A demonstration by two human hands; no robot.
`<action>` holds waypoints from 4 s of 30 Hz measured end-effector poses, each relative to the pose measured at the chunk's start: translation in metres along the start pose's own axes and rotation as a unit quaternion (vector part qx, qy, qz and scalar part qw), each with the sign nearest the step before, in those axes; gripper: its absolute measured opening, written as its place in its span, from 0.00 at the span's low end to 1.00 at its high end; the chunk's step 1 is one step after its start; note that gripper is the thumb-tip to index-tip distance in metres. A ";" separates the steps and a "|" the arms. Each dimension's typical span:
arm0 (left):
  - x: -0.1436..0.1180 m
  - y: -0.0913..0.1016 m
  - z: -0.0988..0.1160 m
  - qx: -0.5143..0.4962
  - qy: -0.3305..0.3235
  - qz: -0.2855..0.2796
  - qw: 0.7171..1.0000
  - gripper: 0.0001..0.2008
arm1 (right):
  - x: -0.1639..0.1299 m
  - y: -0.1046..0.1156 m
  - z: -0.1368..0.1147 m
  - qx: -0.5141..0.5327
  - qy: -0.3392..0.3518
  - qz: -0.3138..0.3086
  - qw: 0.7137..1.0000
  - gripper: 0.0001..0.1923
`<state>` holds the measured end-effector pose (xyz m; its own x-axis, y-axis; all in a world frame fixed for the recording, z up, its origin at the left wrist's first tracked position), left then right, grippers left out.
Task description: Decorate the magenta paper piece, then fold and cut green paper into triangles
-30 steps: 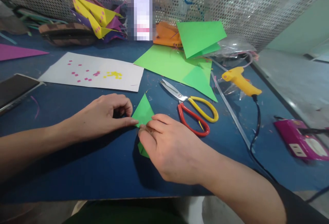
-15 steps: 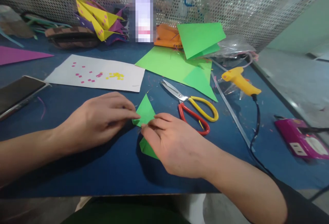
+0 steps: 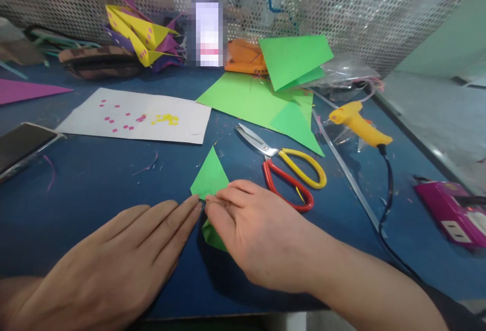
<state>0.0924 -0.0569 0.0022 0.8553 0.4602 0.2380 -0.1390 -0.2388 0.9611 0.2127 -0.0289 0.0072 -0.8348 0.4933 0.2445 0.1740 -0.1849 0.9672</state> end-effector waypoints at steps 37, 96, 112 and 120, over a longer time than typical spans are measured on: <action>0.013 -0.016 -0.020 -0.112 -0.019 -0.076 0.991 0.11 | -0.002 0.001 -0.002 -0.022 -0.021 0.014 0.999 0.16; 0.018 -0.022 -0.077 -0.388 0.177 0.055 0.903 0.12 | -0.056 0.032 0.061 0.194 -0.324 0.127 0.917 0.05; 0.012 -0.018 -0.071 -0.340 0.131 0.052 0.930 0.09 | -0.045 0.010 0.037 0.259 -0.251 0.023 0.933 0.06; 0.012 -0.018 -0.071 -0.344 0.144 0.049 0.927 0.09 | -0.045 0.002 0.035 0.254 -0.252 0.002 0.934 0.06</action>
<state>0.0694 0.0139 -0.0021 0.6673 0.6977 0.2606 -0.5785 0.2652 0.7713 0.2690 -0.0218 0.0004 -0.5049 0.8540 0.1254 0.5081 0.1767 0.8430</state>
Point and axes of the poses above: each hand's wrist, its own x-axis towards the middle knuckle, its own y-axis out of the back of the hand, z = x × y, the point moved 6 cm from there along x, towards the middle knuckle, and after that the axes turned 9 degrees about -x, right-handed, at the moved point
